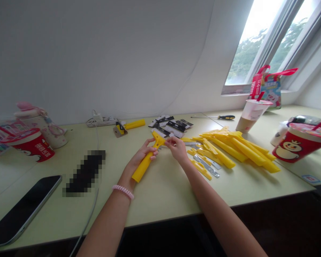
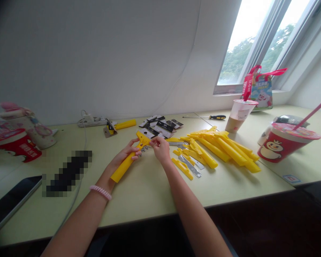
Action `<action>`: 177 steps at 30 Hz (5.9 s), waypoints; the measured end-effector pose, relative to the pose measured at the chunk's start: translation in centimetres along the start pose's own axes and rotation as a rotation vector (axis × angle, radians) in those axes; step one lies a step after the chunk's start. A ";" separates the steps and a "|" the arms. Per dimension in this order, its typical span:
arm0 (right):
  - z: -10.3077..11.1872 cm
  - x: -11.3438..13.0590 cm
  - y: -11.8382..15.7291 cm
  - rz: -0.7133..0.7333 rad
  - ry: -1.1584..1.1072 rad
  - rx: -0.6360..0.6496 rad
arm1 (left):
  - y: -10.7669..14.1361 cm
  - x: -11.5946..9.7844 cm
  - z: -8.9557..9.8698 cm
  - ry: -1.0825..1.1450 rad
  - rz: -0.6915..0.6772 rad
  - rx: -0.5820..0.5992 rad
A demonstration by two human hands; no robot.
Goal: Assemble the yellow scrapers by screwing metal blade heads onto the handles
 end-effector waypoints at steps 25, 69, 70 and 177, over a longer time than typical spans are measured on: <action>2.4 -2.9 0.3 -0.071 0.743 0.216 | -0.1 -1.3 2.4 0.168 -0.103 -0.183; 3.9 -1.1 -0.6 -0.062 0.412 0.024 | 0.1 -1.3 3.0 0.166 -0.112 -0.231; 3.9 -1.0 -0.6 -0.055 0.410 0.018 | 0.1 -1.3 3.0 0.168 -0.109 -0.231; 4.9 4.4 0.6 0.371 0.017 -0.116 | 0.3 -1.0 1.8 0.007 -0.050 -0.138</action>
Point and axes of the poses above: each hand's wrist, its own y-axis away from the middle knuckle, its own z-axis out of the back of the hand, x = y × z, the point moved 8 cm from there along -y, towards the middle knuckle, and after that the axes turned 3 degrees about y, right-handed, at the moved point
